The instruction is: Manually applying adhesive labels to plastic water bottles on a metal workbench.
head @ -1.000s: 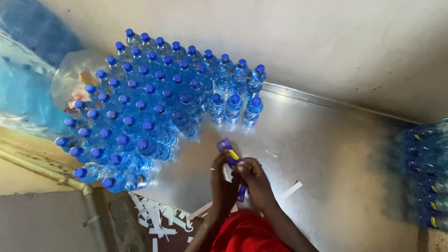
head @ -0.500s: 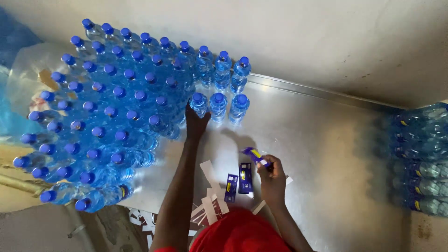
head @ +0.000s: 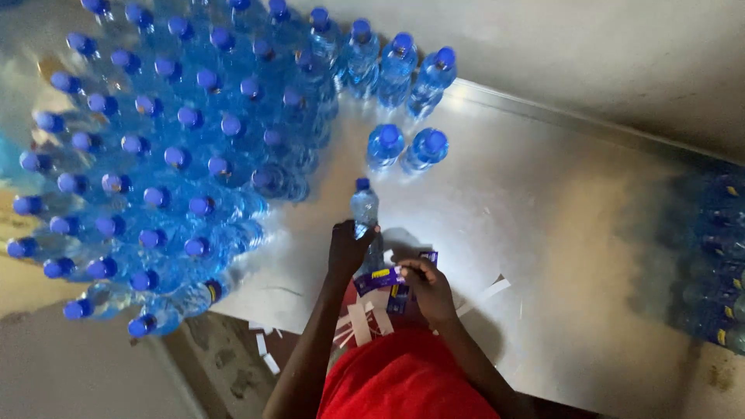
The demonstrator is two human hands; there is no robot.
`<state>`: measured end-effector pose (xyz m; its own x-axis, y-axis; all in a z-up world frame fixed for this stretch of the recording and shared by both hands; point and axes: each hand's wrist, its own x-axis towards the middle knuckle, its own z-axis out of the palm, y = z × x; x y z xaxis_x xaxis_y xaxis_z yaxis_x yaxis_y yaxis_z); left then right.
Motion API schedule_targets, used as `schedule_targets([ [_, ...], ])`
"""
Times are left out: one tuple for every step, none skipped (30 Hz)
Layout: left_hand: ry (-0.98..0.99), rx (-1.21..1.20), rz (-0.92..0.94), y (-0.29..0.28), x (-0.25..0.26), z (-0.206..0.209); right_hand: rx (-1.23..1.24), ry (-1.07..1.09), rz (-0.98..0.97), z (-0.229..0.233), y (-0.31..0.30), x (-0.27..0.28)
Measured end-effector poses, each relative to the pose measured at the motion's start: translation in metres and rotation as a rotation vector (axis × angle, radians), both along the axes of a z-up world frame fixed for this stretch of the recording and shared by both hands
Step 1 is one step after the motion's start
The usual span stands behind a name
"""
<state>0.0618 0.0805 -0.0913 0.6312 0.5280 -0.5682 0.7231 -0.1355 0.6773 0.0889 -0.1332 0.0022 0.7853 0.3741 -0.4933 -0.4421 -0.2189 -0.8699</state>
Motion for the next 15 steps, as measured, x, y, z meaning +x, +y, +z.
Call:
schedule_targets([
  [0.014,-0.01,0.012,-0.003,-0.008,0.005,-0.01,0.014,0.012,0.007,0.004,-0.002],
  [-0.139,-0.15,0.077,-0.007,-0.015,0.01,-0.041,0.057,-0.019,0.014,0.007,-0.003],
  [-0.295,-0.283,0.144,-0.008,-0.022,0.015,-0.07,0.098,-0.051,0.021,0.012,-0.004],
  [-0.285,-0.285,0.158,-0.02,-0.031,0.031,-0.076,0.11,-0.039,0.02,0.014,-0.004],
  [-0.367,-0.401,0.266,-0.029,-0.037,0.046,-0.092,0.131,-0.075,0.018,0.019,-0.004],
  [-0.449,-0.515,0.375,-0.037,-0.043,0.061,-0.108,0.151,-0.111,0.016,0.024,-0.002],
  [-0.435,-0.517,0.385,-0.034,-0.043,0.087,-0.115,0.165,-0.105,0.022,0.03,-0.003],
  [-0.367,-0.54,0.357,-0.03,-0.043,0.112,-0.136,0.17,-0.119,0.027,0.036,-0.003],
  [-0.299,-0.562,0.328,-0.026,-0.043,0.137,-0.155,0.175,-0.133,0.032,0.042,-0.004],
  [-0.286,-0.564,0.338,-0.034,-0.046,0.124,-0.161,0.189,-0.128,0.029,0.039,-0.005],
  [-0.222,-0.473,0.412,-0.041,-0.046,0.11,-0.192,0.181,-0.113,0.026,0.037,-0.004],
  [-0.158,-0.38,0.484,-0.048,-0.047,0.097,-0.224,0.172,-0.098,0.024,0.034,-0.002],
  [-0.152,-0.38,0.48,-0.047,-0.039,0.107,-0.225,0.178,-0.103,0.014,0.032,-0.002],
  [-0.148,-0.336,0.501,-0.047,-0.03,0.118,-0.234,0.191,-0.101,0.005,0.03,-0.002],
  [-0.137,-0.298,0.521,-0.049,-0.024,0.129,-0.25,0.208,-0.102,-0.002,0.024,-0.004],
])
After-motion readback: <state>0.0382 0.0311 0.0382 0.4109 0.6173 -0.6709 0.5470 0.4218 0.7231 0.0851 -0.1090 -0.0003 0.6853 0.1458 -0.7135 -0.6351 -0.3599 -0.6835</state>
